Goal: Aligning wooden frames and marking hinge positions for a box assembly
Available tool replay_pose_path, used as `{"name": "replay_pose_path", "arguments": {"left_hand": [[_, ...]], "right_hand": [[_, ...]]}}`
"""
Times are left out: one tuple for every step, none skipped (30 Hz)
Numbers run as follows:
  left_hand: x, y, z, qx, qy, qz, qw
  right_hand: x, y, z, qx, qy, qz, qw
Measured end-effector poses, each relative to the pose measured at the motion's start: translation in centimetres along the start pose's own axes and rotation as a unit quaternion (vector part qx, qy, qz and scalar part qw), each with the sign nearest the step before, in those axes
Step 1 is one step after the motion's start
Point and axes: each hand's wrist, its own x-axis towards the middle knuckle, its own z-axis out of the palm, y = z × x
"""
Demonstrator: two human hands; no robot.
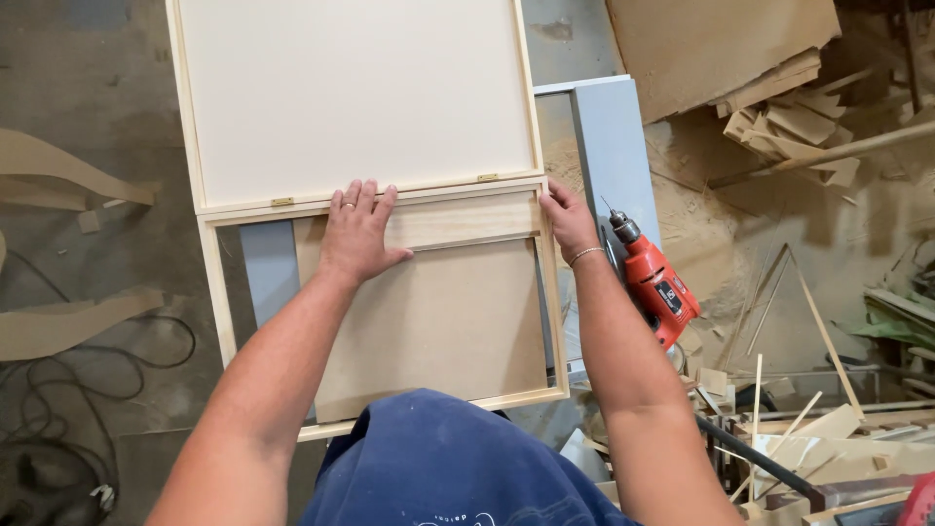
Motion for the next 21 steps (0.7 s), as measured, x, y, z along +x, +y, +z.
{"name": "replay_pose_path", "arguments": {"left_hand": [[-0.1, 0.1, -0.1, -0.007, -0.001, -0.005, 1.0], [-0.1, 0.1, -0.3, -0.014, -0.002, -0.009, 1.0], [-0.4, 0.3, -0.5, -0.012, -0.001, -0.007, 1.0], [-0.7, 0.4, -0.7, -0.015, 0.004, -0.004, 1.0], [-1.0, 0.5, -0.8, -0.018, 0.009, -0.002, 1.0], [-1.5, 0.6, -0.8, -0.018, 0.009, 0.0, 1.0], [-1.9, 0.6, -0.7, -0.023, 0.015, 0.006, 1.0], [-2.3, 0.7, -0.6, -0.028, 0.021, 0.012, 0.999], [-2.6, 0.6, 0.0, -0.028, 0.02, 0.014, 0.999], [-3.0, 0.5, 0.5, -0.027, 0.031, 0.015, 0.999], [-3.3, 0.4, 1.0, -0.026, 0.042, 0.017, 0.999], [-3.1, 0.0, 1.5, -0.027, 0.041, 0.018, 0.999], [-2.8, -0.5, 2.1, -0.026, 0.038, 0.018, 0.999], [-2.7, -0.8, 2.7, -0.026, 0.034, 0.019, 0.999], [-2.4, -0.7, 2.4, -0.027, 0.031, 0.02, 0.999], [-2.0, -0.8, 2.1, -0.011, 0.026, 0.035, 0.999], [-1.6, -0.8, 1.7, 0.006, 0.02, 0.05, 0.999], [-1.5, -0.8, 1.7, 0.007, 0.023, 0.05, 0.998], [-1.5, -0.8, 1.7, 0.006, 0.019, 0.051, 0.998], [-1.4, -0.7, 1.8, 0.003, 0.014, 0.055, 0.998], [-1.4, -0.5, 0.7, 0.004, 0.015, 0.057, 0.998]], "right_hand": [[0.1, 0.5, -0.2, -0.002, -0.002, 0.005, 1.0], [0.3, 0.9, -0.4, -0.003, -0.004, 0.009, 1.0], [0.3, 1.4, -0.7, -0.001, -0.002, 0.008, 1.0], [0.4, 1.9, -0.9, -0.004, -0.007, 0.015, 1.0], [0.5, 2.4, -1.0, -0.007, -0.012, 0.023, 1.0], [0.2, 3.1, -1.3, -0.006, -0.009, 0.024, 1.0], [-0.1, 3.7, -1.6, -0.009, -0.009, 0.03, 0.999], [-0.4, 4.3, -1.9, -0.013, -0.007, 0.036, 0.999], [-0.4, 5.6, -2.2, -0.012, -0.005, 0.036, 0.999], [-0.4, 6.7, -2.5, 0.008, -0.001, 0.054, 0.999], [-0.3, 7.9, -2.7, 0.028, 0.003, 0.071, 0.997], [0.4, 10.1, -3.3, 0.028, 0.005, 0.072, 0.997], [1.1, 12.3, -3.8, 0.035, 0.003, 0.086, 0.996], [1.5, 14.6, -4.5, 0.041, 0.001, 0.101, 0.994], [0.3, 13.2, -4.1, 0.04, 0.003, 0.104, 0.994], [-0.5, 11.6, -3.5, 0.049, 0.018, 0.118, 0.992], [-1.4, 10.0, -2.9, 0.058, 0.033, 0.131, 0.989], [-1.5, 10.1, -2.9, 0.059, 0.033, 0.129, 0.989], [-1.7, 10.2, -2.9, 0.096, 0.056, 0.123, 0.986], [-2.1, 10.4, -3.0, 0.134, 0.082, 0.118, 0.981], [-2.5, 8.7, -2.3, 0.135, 0.084, 0.117, 0.98]]}}
